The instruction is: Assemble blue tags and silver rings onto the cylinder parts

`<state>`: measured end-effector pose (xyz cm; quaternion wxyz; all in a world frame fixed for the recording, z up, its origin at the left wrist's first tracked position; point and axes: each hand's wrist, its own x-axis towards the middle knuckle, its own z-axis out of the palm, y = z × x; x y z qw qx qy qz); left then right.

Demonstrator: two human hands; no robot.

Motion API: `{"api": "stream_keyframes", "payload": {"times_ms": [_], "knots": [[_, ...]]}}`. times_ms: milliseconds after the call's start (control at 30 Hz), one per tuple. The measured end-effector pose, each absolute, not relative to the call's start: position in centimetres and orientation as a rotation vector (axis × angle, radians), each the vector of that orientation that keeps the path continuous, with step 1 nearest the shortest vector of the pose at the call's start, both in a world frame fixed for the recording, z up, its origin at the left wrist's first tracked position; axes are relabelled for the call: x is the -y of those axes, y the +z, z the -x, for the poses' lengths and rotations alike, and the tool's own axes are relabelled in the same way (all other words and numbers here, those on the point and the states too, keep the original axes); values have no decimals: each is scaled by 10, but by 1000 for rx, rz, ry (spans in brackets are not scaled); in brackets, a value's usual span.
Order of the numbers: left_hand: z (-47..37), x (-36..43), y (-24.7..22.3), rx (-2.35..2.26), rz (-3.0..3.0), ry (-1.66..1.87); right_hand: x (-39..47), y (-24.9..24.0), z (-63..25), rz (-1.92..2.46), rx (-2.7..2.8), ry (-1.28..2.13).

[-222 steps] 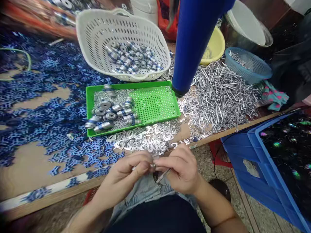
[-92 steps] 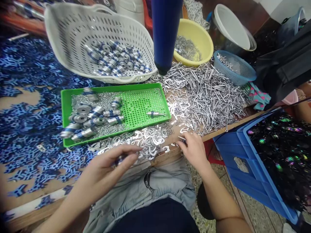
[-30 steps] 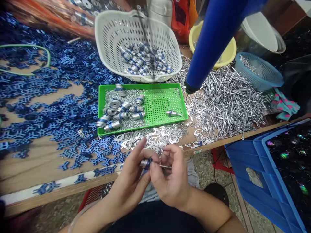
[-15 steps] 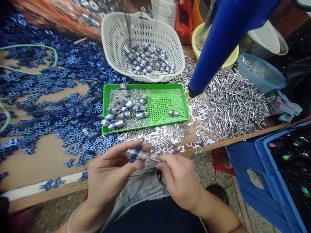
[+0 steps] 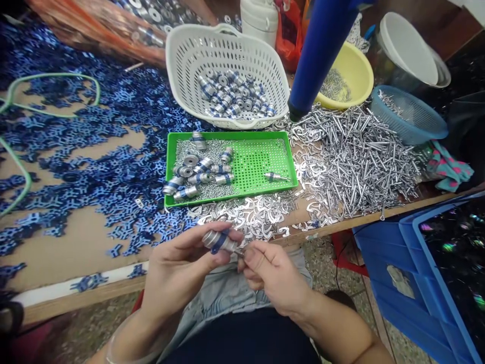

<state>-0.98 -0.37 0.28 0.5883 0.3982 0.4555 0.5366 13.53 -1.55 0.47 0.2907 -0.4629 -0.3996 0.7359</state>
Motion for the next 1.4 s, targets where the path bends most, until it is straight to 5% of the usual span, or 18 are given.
{"api": "stream_keyframes", "payload": {"times_ms": [200, 400, 867, 1067, 1167, 1300, 1400], "knots": [[4, 9, 0, -1209, -836, 1336, 21, 6, -126, 1449, 1518, 1175], [14, -1, -7, -978, -832, 1244, 15, -1, -125, 1149, 918, 1945], [25, 2, 1, -1084, -1303, 1252, 2, 5, -130, 1000, 1026, 2005], [24, 1, 1, -934, -1083, 1298, 1, 13, -129, 754, 863, 2293], [17, 0, -1, -957, -998, 1256, 2, 13, -128, 1029, 1231, 1953], [4, -7, -2, -1190, -801, 1424, 7, 5, -123, 1366, 1978, 773], [4, -17, -2, -1100, -549, 1445, 13, 0, -123, 1311, 2053, 661]]}}
